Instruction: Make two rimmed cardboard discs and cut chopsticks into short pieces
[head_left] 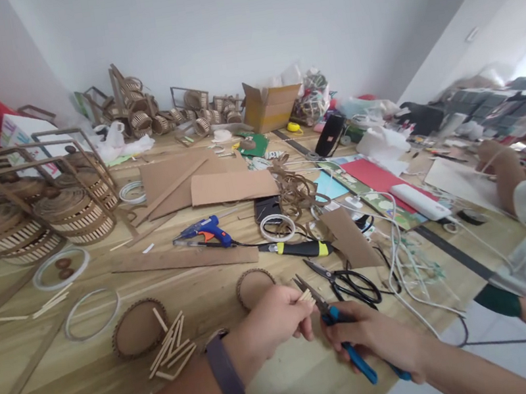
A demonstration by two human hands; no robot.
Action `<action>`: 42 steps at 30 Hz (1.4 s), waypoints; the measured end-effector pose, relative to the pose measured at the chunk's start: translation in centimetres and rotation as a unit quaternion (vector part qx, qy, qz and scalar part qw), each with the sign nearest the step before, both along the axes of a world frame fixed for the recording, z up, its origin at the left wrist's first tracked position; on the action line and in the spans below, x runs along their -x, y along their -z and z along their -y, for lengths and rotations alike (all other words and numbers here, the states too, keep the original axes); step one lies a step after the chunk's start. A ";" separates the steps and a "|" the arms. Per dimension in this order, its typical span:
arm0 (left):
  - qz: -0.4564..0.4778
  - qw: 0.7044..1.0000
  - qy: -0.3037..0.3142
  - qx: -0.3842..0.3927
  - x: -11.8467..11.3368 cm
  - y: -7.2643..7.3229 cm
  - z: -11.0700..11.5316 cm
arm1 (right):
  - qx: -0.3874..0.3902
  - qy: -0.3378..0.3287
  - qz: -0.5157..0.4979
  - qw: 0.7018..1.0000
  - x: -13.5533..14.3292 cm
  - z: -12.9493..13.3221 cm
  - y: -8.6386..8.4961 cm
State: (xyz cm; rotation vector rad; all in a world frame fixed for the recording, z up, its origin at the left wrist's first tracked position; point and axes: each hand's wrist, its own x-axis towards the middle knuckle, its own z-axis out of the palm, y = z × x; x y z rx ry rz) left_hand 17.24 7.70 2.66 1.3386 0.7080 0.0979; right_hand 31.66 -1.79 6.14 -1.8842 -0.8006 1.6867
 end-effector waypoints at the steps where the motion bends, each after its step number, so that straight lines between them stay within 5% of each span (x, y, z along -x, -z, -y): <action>1: -0.008 1.000 -0.003 -0.003 -0.3 0.3 -0.1 | -0.001 -0.001 0.001 1.000 -0.1 -0.1 0.2; 11: -0.044 0.999 -0.006 -0.007 -1.4 2.1 -0.7 | -0.009 -0.003 0.000 1.000 -0.8 -0.4 2.0; 21: -0.017 0.999 -0.045 -0.025 1.2 1.4 0.2 | -0.147 0.048 0.071 0.985 0.0 -2.4 1.8; 29: -0.078 0.987 -0.085 -0.111 4.6 -0.4 1.3 | -0.163 0.014 0.047 0.985 2.5 -3.8 2.5; 33: -0.230 0.913 -0.123 -0.313 8.5 -1.4 1.8 | -0.188 0.003 0.049 0.981 2.8 -3.9 2.9; 36: -0.325 0.850 -0.129 -0.395 11.2 -1.0 1.8 | -0.217 -0.037 0.078 0.972 2.8 -4.0 3.5; 42: -0.304 0.762 -0.252 -0.513 13.5 -0.1 2.4 | -0.239 -0.076 0.128 0.960 4.0 -4.2 3.3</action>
